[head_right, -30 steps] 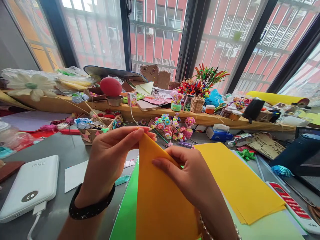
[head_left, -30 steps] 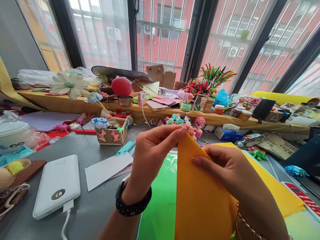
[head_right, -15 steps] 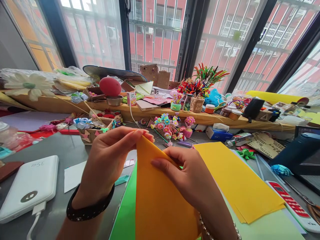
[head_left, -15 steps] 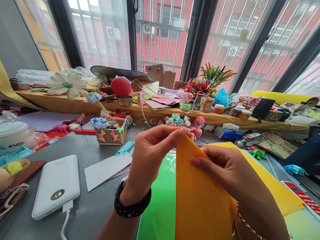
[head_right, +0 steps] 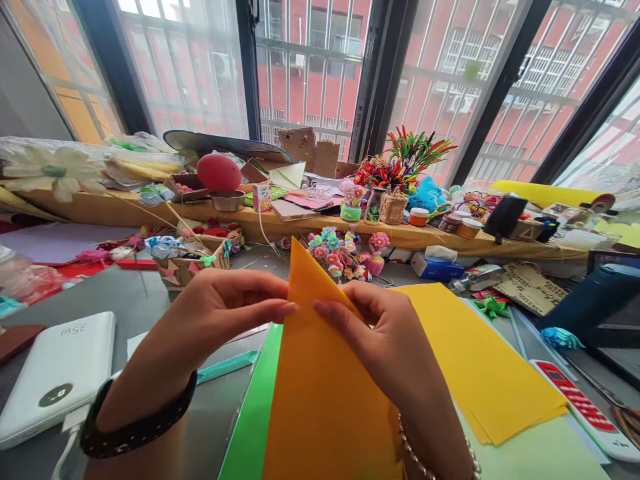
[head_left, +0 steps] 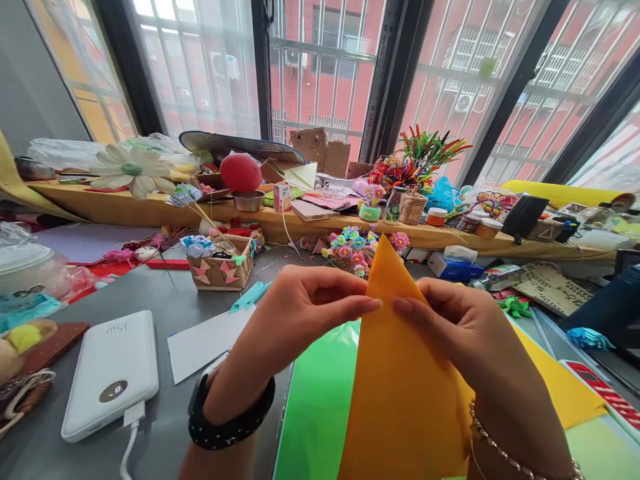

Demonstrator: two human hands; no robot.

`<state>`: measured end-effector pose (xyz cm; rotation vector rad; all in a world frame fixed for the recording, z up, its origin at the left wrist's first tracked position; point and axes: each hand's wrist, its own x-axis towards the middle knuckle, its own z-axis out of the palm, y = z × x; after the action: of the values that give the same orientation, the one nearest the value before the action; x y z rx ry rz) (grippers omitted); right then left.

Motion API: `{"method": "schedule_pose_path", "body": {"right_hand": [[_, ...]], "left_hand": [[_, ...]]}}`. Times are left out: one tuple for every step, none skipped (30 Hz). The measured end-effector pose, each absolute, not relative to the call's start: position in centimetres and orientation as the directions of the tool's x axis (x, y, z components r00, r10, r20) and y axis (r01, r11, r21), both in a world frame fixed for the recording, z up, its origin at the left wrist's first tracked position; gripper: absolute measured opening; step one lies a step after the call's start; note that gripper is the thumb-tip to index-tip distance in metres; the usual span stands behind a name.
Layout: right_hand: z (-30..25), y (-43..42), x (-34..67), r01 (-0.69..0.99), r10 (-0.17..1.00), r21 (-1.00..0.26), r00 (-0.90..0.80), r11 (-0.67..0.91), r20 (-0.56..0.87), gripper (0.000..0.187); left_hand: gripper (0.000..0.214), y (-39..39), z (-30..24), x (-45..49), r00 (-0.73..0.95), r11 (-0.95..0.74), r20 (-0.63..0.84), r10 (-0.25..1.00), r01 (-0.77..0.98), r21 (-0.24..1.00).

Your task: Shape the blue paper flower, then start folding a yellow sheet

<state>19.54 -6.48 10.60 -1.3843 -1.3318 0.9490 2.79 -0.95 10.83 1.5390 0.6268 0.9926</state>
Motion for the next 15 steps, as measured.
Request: {"method": "schedule_pose_path", "body": {"right_hand": [[10.60, -6.46, 19.51, 0.246, 0.990, -0.968, 0.114, 0.057, 0.088, 0.032], [10.60, -6.44, 19.49, 0.246, 0.989, -0.968, 0.120, 0.059, 0.091, 0.033], [10.58, -6.42, 19.48, 0.246, 0.988, -0.967, 0.121, 0.060, 0.092, 0.034], [10.56, -6.38, 19.50, 0.251, 0.989, -0.966, 0.120, 0.058, 0.091, 0.035], [10.53, -6.35, 19.51, 0.257, 0.989, -0.965, 0.116, 0.056, 0.088, 0.035], [10.50, -6.32, 19.54, 0.262, 0.990, -0.963, 0.111, 0.053, 0.085, 0.035], [10.47, -6.29, 19.56, 0.267, 0.991, -0.962, 0.108, 0.052, 0.084, 0.035], [10.45, -6.27, 19.58, 0.271, 0.991, -0.961, 0.109, 0.052, 0.084, 0.035], [10.43, -6.25, 19.59, 0.273, 0.990, -0.961, 0.113, 0.051, 0.084, 0.035], [10.42, -6.24, 19.59, 0.271, 0.990, -0.961, 0.118, 0.048, 0.083, 0.034], [10.42, -6.23, 19.59, 0.269, 0.989, -0.962, 0.124, 0.043, 0.079, 0.034], [10.42, -6.22, 19.59, 0.267, 0.989, -0.963, 0.128, 0.037, 0.074, 0.034], [10.42, -6.22, 19.59, 0.267, 0.989, -0.963, 0.129, 0.031, 0.068, 0.034], [10.43, -6.21, 19.59, 0.268, 0.989, -0.963, 0.129, 0.029, 0.066, 0.033], [10.43, -6.21, 19.60, 0.271, 0.989, -0.962, 0.128, 0.030, 0.067, 0.033]], "left_hand": [[0.009, -0.98, 10.80, 2.77, 0.503, -0.223, 0.251, 0.827, -0.116, 0.968], [0.009, -1.00, 10.76, 2.77, 0.496, -0.234, 0.256, 0.830, -0.108, 0.966], [0.008, -1.01, 10.73, 2.78, 0.485, -0.245, 0.263, 0.834, -0.103, 0.964], [0.008, -1.03, 10.70, 2.80, 0.475, -0.252, 0.269, 0.838, -0.099, 0.963], [0.008, -1.04, 10.67, 2.82, 0.469, -0.257, 0.273, 0.840, -0.099, 0.961], [0.007, -1.04, 10.65, 2.84, 0.468, -0.258, 0.273, 0.841, -0.097, 0.961], [0.007, -1.04, 10.64, 2.86, 0.469, -0.258, 0.273, 0.840, -0.096, 0.961], [0.008, -1.04, 10.63, 2.88, 0.470, -0.258, 0.272, 0.840, -0.095, 0.961], [0.008, -1.04, 10.62, 2.89, 0.470, -0.258, 0.270, 0.840, -0.092, 0.962], [0.008, -1.04, 10.62, 2.89, 0.469, -0.258, 0.269, 0.841, -0.089, 0.962], [0.008, -1.04, 10.62, 2.88, 0.467, -0.258, 0.268, 0.843, -0.085, 0.962], [0.009, -1.06, 10.63, 2.87, 0.465, -0.258, 0.266, 0.844, -0.083, 0.963], [0.009, -1.08, 10.64, 2.86, 0.464, -0.258, 0.266, 0.845, -0.082, 0.963], [0.010, -1.10, 10.64, 2.85, 0.464, -0.257, 0.265, 0.845, -0.082, 0.963], [0.010, -1.13, 10.65, 2.85, 0.464, -0.258, 0.267, 0.844, -0.085, 0.962]]}}
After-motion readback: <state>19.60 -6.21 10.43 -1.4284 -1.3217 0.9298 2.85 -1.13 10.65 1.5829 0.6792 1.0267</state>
